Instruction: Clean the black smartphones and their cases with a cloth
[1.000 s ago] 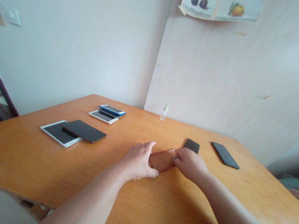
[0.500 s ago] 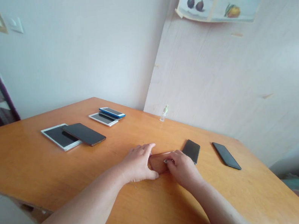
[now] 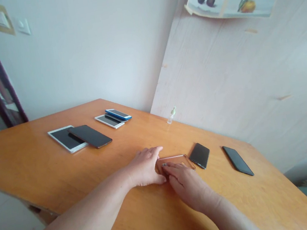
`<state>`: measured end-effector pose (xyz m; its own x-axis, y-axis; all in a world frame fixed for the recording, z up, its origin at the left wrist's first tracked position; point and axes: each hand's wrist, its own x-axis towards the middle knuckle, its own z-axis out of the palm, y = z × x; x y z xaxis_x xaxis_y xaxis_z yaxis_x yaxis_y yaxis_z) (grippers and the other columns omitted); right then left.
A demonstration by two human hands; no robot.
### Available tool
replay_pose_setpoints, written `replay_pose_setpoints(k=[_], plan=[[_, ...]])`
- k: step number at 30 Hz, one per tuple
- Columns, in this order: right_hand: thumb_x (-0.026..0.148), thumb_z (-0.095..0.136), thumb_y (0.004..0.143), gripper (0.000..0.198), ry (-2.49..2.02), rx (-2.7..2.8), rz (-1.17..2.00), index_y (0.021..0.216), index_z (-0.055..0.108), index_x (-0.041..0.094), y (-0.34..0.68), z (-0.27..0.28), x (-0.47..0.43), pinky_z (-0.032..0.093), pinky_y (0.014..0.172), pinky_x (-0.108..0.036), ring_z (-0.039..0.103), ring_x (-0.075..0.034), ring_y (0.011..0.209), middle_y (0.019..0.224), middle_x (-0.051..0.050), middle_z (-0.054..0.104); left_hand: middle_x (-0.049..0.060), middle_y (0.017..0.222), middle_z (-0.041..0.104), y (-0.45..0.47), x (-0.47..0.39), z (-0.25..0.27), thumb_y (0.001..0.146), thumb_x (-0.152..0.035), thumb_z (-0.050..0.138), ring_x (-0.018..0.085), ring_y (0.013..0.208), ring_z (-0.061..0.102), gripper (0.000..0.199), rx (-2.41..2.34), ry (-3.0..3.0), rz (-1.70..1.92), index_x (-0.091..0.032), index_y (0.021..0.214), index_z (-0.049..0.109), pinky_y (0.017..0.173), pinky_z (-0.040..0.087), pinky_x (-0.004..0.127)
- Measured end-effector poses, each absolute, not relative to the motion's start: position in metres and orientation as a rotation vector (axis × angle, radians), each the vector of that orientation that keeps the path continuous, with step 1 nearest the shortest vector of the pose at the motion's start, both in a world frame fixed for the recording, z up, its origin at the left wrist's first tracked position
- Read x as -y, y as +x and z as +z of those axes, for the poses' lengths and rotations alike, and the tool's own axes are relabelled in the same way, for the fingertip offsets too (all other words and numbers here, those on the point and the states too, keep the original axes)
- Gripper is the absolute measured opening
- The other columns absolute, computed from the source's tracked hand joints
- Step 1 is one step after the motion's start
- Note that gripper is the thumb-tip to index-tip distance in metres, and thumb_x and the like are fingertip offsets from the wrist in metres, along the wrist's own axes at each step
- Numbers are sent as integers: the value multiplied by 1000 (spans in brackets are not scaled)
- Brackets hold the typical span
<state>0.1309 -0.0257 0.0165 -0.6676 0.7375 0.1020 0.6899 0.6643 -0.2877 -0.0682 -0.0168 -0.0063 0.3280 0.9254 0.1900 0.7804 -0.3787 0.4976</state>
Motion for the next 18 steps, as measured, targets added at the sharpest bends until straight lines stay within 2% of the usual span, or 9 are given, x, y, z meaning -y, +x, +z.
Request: replay_pose_setpoints(k=[3, 7, 12, 18], plan=[[7, 40, 85, 47, -995, 2684, 432, 120, 66, 25, 113, 23, 34, 44, 101, -35, 57, -21, 117, 128, -5, 63, 13, 134, 54, -67, 17, -5, 56, -52, 71, 36, 122, 48, 100, -1530, 2274, 638, -19, 142, 31, 100, 40, 47], [6, 43, 84, 43, -1034, 2695, 338, 110, 71, 26, 100, 20, 20, 47, 93, -30, 61, -19, 105, 112, -4, 69, 13, 134, 54, -66, 17, -6, 57, -48, 71, 36, 121, 49, 97, -1536, 2295, 662, -19, 141, 32, 100, 41, 46], [24, 51, 90, 22, -1297, 2664, -22, 92, 74, 24, 103, 13, -3, 43, 87, -30, 59, -20, 94, 93, -7, 66, 13, 130, 57, -67, 19, -4, 58, -47, 71, 36, 120, 52, 93, -1565, 2279, 668, -20, 139, 35, 97, 43, 44], [31, 53, 89, 23, -1739, 2420, -131, 85, 72, 20, 156, 11, -31, 39, 70, -27, 57, -18, 83, 89, -7, 60, 12, 136, 53, -67, 21, 0, 58, -50, 70, 35, 123, 49, 92, -1556, 2271, 602, -21, 138, 34, 99, 41, 44]])
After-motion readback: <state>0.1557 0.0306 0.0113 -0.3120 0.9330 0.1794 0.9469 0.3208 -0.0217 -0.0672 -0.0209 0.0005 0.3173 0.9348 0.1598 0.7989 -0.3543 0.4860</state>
